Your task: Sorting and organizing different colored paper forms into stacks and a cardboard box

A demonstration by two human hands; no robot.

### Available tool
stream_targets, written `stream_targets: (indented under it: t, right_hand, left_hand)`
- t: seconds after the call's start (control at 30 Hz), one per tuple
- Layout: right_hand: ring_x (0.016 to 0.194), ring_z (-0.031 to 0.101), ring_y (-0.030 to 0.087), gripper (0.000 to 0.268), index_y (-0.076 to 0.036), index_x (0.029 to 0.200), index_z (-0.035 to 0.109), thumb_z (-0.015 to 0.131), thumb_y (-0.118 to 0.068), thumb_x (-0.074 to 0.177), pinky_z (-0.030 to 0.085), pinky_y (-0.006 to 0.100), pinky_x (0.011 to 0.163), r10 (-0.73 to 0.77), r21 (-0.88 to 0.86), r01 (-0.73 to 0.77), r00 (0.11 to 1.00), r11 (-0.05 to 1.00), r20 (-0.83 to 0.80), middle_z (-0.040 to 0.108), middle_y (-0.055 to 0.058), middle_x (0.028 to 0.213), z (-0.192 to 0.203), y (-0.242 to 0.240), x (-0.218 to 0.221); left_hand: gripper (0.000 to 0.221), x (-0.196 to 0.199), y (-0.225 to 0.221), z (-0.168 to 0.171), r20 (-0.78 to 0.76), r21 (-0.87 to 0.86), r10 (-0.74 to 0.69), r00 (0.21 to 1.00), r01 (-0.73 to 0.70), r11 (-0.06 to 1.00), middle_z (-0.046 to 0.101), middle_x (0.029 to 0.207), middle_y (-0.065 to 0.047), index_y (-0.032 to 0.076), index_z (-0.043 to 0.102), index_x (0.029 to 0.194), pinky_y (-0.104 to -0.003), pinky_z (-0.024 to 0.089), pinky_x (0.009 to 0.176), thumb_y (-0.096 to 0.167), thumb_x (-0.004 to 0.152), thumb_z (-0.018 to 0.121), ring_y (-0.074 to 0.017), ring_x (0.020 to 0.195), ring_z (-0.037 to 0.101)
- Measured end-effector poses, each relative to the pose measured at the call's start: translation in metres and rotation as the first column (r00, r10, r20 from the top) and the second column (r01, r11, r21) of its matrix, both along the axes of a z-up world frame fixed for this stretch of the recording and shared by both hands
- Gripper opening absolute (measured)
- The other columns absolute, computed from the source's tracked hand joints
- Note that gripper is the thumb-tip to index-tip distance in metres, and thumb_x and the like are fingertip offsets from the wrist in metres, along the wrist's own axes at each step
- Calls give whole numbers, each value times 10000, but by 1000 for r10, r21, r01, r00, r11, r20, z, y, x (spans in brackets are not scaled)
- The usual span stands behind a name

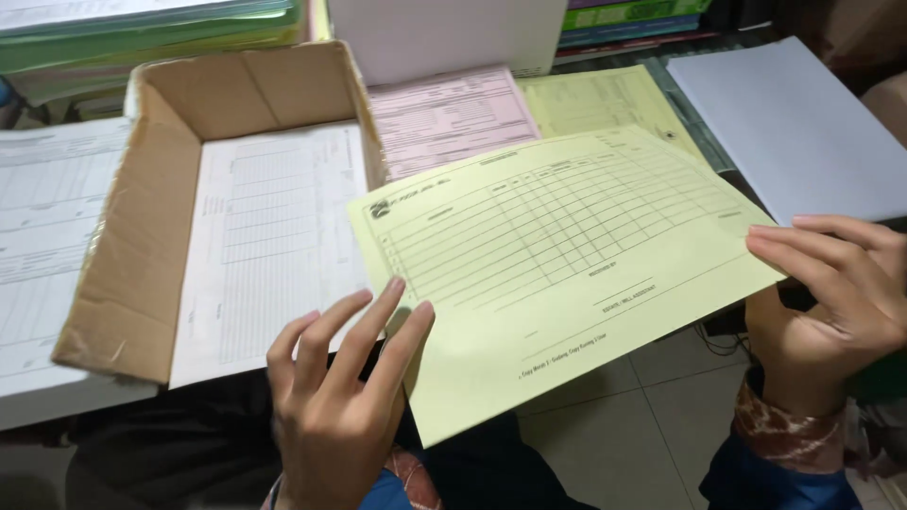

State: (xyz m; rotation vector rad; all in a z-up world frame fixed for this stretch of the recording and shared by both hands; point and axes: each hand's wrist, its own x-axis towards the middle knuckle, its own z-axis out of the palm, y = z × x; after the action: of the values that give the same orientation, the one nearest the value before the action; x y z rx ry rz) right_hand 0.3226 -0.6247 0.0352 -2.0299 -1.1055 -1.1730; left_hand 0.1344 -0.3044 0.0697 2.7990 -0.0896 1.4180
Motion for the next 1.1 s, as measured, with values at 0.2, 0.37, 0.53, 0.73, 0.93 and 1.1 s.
stream_targets:
  t: [0.2,0.37,0.53,0.73,0.93,1.1]
  right_hand:
    - [1083,676,517,119,208,1080,791,730,305,1115,556,585,993,-235,6,235,972,972,-18,736,345,1085,-28,-70,-6]
    - [1030,661,526,161,295,1126,793,786,177,1235,536,587,907,-339,10,340,939,940,-61,709,403,1110,-53,-104,-12]
    - [1010,651,430,185,185,1089,859,959,314,1003,545,524,862,-424,-10,424,906,906,15,755,319,1064,-77,-115,-10]
    - [932,626,374,120,23,895,852,921,-9,989,368,560,1061,-416,-46,415,909,909,-2,760,191,959,-45,-40,-10]
    - [949,617,325,57,-89,915,827,876,-86,944,300,585,1128,-382,-1,384,920,924,-91,761,100,997,-49,-21,-15]
    - [1159,594,374,443,-89,1044,842,599,-453,974,289,623,1199,-423,-32,422,899,906,-113,719,190,1163,-79,-56,2]
  left_hand:
    - [108,90,-39,11,-49,32,-203,978,205,978,727,1265,-68,148,776,1088,-462,470,916,104,990,787,-287,1104,673]
    - [518,134,-71,5,-290,72,-216,932,247,966,605,1452,-121,151,559,1463,-501,415,1077,60,955,511,-306,1276,588]
    - [458,150,-110,-14,-293,-8,-428,855,445,895,638,1418,-96,142,567,1441,-467,470,1010,125,991,647,-260,1228,617]
    - [304,169,-151,-31,-156,210,-467,870,491,845,684,1350,-45,147,597,1424,-372,509,923,185,1128,537,-178,1125,676]
    - [52,182,-171,-56,-24,77,-512,859,512,856,704,1031,-60,82,720,1053,-424,522,917,100,1039,674,-209,908,658]
    - [137,186,-150,-67,-60,73,-480,875,483,872,778,1094,-47,99,762,1048,-530,476,1027,120,963,868,-228,1014,695]
